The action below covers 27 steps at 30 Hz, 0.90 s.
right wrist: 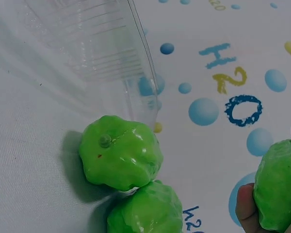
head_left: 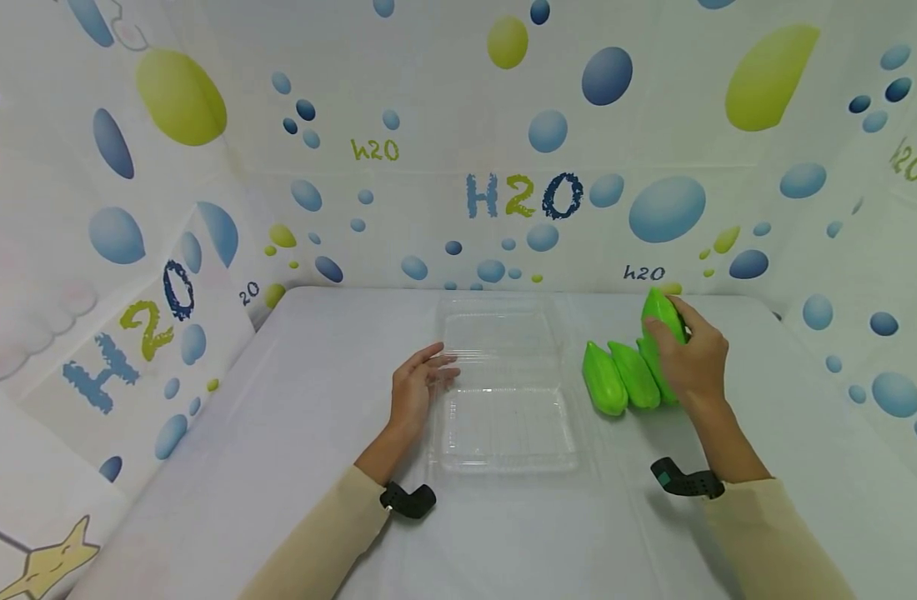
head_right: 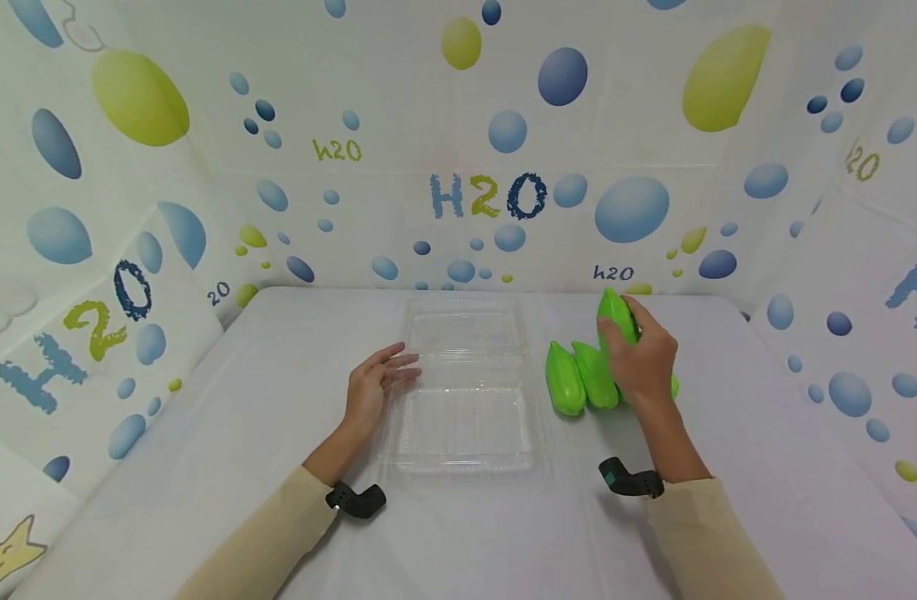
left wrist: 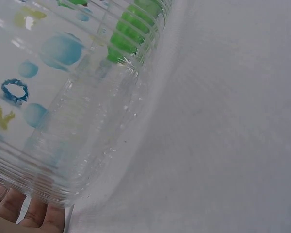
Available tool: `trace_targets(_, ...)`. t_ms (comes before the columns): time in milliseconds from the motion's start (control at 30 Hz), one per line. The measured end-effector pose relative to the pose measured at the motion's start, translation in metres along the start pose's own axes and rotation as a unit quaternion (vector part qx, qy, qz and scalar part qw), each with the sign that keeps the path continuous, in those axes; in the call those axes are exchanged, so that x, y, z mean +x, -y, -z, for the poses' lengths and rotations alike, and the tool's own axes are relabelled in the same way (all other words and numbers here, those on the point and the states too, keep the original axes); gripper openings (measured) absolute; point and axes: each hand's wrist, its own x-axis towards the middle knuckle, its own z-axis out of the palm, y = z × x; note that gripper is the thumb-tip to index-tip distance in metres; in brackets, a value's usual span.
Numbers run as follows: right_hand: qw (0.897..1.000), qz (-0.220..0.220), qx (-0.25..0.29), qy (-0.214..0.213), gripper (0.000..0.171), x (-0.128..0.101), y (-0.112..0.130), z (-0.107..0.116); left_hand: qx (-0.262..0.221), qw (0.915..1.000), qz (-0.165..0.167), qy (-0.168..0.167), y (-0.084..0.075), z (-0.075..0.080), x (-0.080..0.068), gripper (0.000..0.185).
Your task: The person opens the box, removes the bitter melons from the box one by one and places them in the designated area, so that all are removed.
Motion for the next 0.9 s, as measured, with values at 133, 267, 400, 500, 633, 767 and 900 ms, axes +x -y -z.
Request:
trace_targets(133, 1.0, -0.009, -0.005, 0.001, 0.058, 0.001, -0.004, 0.0, -0.002, 1.0, 0.002, 0.0, 0.0, 0.0, 0.0, 0.047)
trace_targets(267, 1.0, -0.013, -0.009, -0.002, 0.058, 0.002, -0.007, 0.001, -0.006, 1.0, 0.003, 0.002, 0.001, 0.0, 0.0, 0.047)
trace_targets(400, 1.0, -0.017, -0.006, -0.004, 0.058, 0.003, -0.01, 0.002, -0.006, 1.0, 0.002, 0.003, 0.0, 0.0, 0.0, 0.047)
trace_targets(500, 1.0, -0.018, -0.004, -0.004, 0.058, 0.004, -0.011, 0.003, -0.002, 1.0, 0.0, 0.003, 0.0, 0.0, 0.0, 0.047)
trace_targets(633, 1.0, -0.021, -0.008, -0.003, 0.058, 0.005, -0.014, 0.004, 0.004, 1.0, -0.001, 0.006, 0.0, 0.001, -0.001, 0.047)
trace_targets(767, 1.0, -0.026, -0.01, -0.001, 0.06, 0.006, -0.018, 0.006, 0.006, 0.9999, 0.0, 0.008, 0.0, 0.001, 0.0, 0.047)
trace_targets(900, 1.0, -0.021, -0.01, -0.001, 0.06, 0.007, -0.02, 0.007, 0.002, 1.0, 0.002, 0.005, -0.001, 0.001, 0.0, 0.047)
